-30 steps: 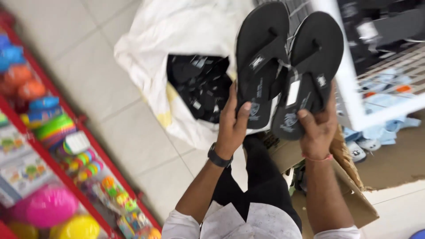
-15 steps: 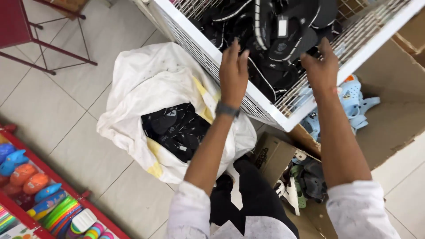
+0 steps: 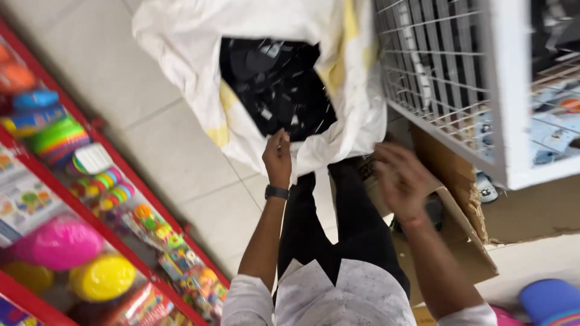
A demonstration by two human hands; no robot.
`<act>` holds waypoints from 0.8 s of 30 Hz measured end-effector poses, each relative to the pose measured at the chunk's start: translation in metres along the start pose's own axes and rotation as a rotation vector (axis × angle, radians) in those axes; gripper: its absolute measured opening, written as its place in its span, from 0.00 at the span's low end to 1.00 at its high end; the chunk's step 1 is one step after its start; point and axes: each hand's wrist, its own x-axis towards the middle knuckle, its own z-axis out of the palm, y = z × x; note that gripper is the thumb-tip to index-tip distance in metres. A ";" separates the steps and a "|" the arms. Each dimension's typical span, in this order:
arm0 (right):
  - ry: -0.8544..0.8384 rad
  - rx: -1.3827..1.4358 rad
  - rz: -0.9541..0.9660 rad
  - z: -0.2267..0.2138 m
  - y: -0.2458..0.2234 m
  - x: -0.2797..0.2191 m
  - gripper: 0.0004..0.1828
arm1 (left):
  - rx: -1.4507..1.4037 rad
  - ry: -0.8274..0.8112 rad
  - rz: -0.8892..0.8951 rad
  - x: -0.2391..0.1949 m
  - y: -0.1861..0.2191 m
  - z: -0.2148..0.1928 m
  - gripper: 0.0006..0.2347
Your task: The recorder is seen picking up flip-flops and other sandals from a large white sack and placing them into a white wire display bin.
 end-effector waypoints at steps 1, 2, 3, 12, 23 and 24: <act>-0.105 0.087 0.144 0.028 0.006 -0.003 0.12 | -0.007 0.015 -0.060 0.006 -0.013 -0.006 0.15; -0.137 0.090 0.146 0.052 0.018 -0.003 0.12 | -0.010 0.037 -0.083 0.012 -0.036 -0.007 0.15; -0.198 0.215 0.266 0.077 0.029 -0.006 0.12 | -0.004 0.041 -0.065 0.018 -0.059 -0.009 0.16; -0.478 0.366 0.601 0.246 0.180 0.012 0.14 | 0.114 0.040 -0.001 0.104 -0.153 -0.011 0.23; -0.547 0.276 0.364 0.356 0.253 0.121 0.09 | 0.341 0.059 0.258 0.236 -0.213 -0.015 0.32; -0.517 0.259 0.294 0.365 0.256 0.134 0.08 | 0.336 0.064 0.225 0.243 -0.219 -0.014 0.32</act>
